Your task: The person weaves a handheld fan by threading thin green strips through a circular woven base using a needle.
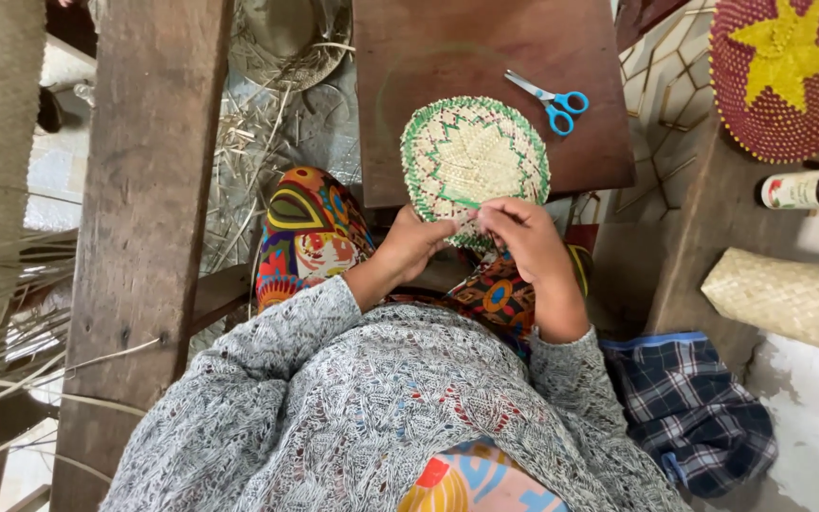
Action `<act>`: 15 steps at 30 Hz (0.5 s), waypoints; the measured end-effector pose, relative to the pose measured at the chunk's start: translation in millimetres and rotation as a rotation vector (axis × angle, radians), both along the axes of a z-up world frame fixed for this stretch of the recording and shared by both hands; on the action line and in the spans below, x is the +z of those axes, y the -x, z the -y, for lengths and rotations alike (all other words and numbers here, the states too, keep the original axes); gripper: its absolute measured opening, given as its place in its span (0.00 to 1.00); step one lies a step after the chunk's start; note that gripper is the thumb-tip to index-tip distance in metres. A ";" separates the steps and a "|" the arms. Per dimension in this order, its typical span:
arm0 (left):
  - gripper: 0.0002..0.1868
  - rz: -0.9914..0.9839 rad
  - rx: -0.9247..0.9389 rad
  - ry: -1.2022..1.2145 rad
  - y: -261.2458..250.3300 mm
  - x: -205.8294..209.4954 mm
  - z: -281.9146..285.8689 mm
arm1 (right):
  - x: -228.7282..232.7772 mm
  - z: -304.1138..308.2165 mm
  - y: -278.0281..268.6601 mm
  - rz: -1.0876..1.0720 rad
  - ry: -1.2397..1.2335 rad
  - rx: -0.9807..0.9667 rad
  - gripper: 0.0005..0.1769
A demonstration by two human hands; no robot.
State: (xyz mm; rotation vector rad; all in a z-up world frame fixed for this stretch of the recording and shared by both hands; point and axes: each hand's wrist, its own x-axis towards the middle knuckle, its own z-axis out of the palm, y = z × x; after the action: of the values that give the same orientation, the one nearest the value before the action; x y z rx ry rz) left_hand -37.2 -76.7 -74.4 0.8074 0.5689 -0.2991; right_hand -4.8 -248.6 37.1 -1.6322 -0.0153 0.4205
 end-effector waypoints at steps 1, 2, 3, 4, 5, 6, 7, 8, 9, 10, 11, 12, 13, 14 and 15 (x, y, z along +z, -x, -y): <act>0.31 0.001 0.007 -0.002 0.1 27.9 -5.8 | 7.8 -3.7 -1.0 0.001 -0.002 0.007 0.06; 0.32 0.076 -0.015 -0.025 0.6 56.1 -11.4 | 15.7 -7.3 -1.8 -0.063 -0.123 -0.068 0.04; 0.33 0.152 -0.038 -0.047 0.6 84.3 -16.3 | 24.0 -10.2 -2.8 -0.125 -0.243 -0.145 0.03; 0.33 0.155 -0.033 -0.048 0.8 97.4 -18.8 | 24.5 -11.3 -7.4 -0.123 -0.244 -0.139 0.03; 0.30 0.191 -0.022 -0.015 1.2 110.4 -21.2 | 24.9 -12.2 -11.2 -0.156 -0.301 -0.199 0.04; 0.28 0.227 -0.011 0.018 1.5 123.4 -23.4 | 25.2 -12.9 -15.1 -0.189 -0.358 -0.259 0.05; 0.28 0.229 -0.010 0.016 2.7 128.1 -25.4 | 32.6 -15.1 -14.5 -0.187 -0.359 -0.257 0.05; 0.26 0.251 -0.011 0.028 3.8 132.8 -27.5 | 39.9 -17.3 -13.9 -0.152 -0.395 -0.299 0.06; 0.24 0.272 -0.012 0.041 5.4 137.5 -29.2 | 47.2 -19.2 -13.0 -0.118 -0.429 -0.341 0.08; 0.24 0.273 -0.010 0.040 5.4 141.2 -30.4 | 63.8 -21.7 -7.8 -0.117 -0.430 -0.339 0.08; 0.21 0.291 -0.004 0.026 5.6 144.8 -31.4 | 80.3 -24.0 -2.7 0.008 -0.396 -0.337 0.06; 0.17 0.309 0.003 0.013 5.7 148.2 -32.4 | 96.7 -26.3 2.4 0.132 -0.361 -0.335 0.06; 0.17 0.307 0.005 0.013 5.9 147.2 -31.6 | 108.9 -29.6 6.1 0.130 -0.359 -0.333 0.06; 0.16 0.317 0.013 -0.011 6.1 146.2 -30.6 | 121.2 -32.7 9.9 0.356 -0.227 -0.313 0.06; 0.14 0.328 0.017 -0.035 5.9 145.4 -29.2 | 133.7 -35.2 13.9 0.580 -0.091 -0.293 0.07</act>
State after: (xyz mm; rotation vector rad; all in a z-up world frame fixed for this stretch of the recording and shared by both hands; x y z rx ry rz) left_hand -43.1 -47.6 71.0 0.8634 0.2736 -0.1364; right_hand -18.7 -213.4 170.8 -1.5863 -0.2250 -0.2813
